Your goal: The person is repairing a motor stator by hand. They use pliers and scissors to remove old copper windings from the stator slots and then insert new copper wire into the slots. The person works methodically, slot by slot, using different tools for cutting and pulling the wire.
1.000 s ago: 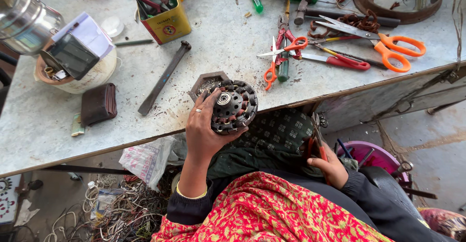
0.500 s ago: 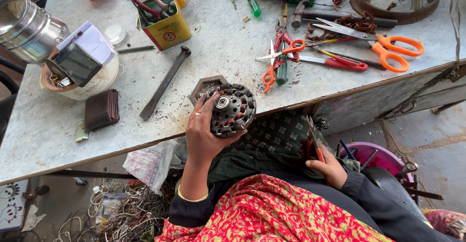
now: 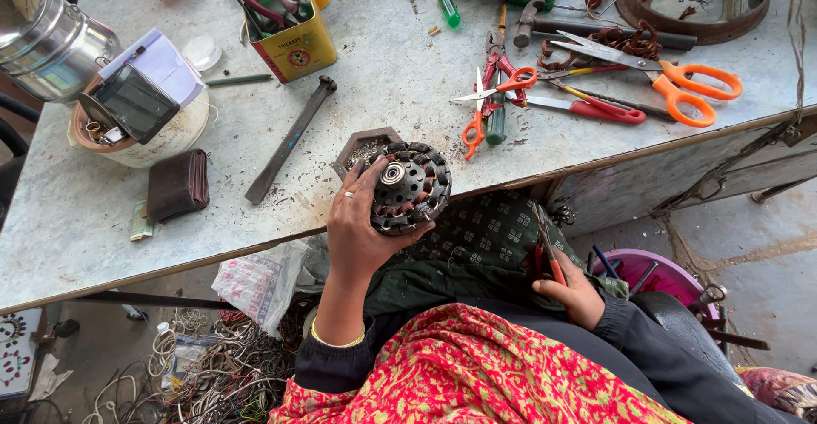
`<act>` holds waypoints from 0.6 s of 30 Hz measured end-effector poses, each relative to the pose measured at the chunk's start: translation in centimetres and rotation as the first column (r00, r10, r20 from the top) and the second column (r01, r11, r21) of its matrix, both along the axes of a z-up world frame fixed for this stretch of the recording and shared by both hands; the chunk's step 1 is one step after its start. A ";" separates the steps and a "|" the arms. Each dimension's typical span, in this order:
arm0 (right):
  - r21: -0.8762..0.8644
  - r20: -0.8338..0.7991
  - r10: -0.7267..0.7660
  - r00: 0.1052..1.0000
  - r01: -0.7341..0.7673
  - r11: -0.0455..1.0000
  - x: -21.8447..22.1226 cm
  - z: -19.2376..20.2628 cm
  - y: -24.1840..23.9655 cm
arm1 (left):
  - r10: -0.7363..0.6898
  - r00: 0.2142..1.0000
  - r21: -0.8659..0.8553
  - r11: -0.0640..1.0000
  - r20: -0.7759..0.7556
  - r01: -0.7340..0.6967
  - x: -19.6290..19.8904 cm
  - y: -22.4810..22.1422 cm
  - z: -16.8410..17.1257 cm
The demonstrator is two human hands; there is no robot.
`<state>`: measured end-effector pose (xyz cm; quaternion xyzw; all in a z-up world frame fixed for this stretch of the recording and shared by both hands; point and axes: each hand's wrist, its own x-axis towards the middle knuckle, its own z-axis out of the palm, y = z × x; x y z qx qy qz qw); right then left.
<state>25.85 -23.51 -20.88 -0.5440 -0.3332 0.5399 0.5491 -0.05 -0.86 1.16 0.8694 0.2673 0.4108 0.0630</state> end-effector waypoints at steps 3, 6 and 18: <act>0.027 0.029 0.000 1.000 -0.001 1.000 -0.1 0.1 0.0 | -0.019 1.000 0.009 1.000 0.011 0.019 0.0 0.1 -0.1; 0.036 0.052 -0.003 0.999 0.001 0.999 -0.1 0.0 0.1 | -0.017 1.000 0.006 1.000 0.013 0.017 0.0 0.2 -0.1; 0.010 0.085 0.033 0.996 -0.034 0.999 -0.1 -0.8 0.2 | -0.035 0.999 0.015 0.999 0.015 0.035 -0.1 0.3 -0.3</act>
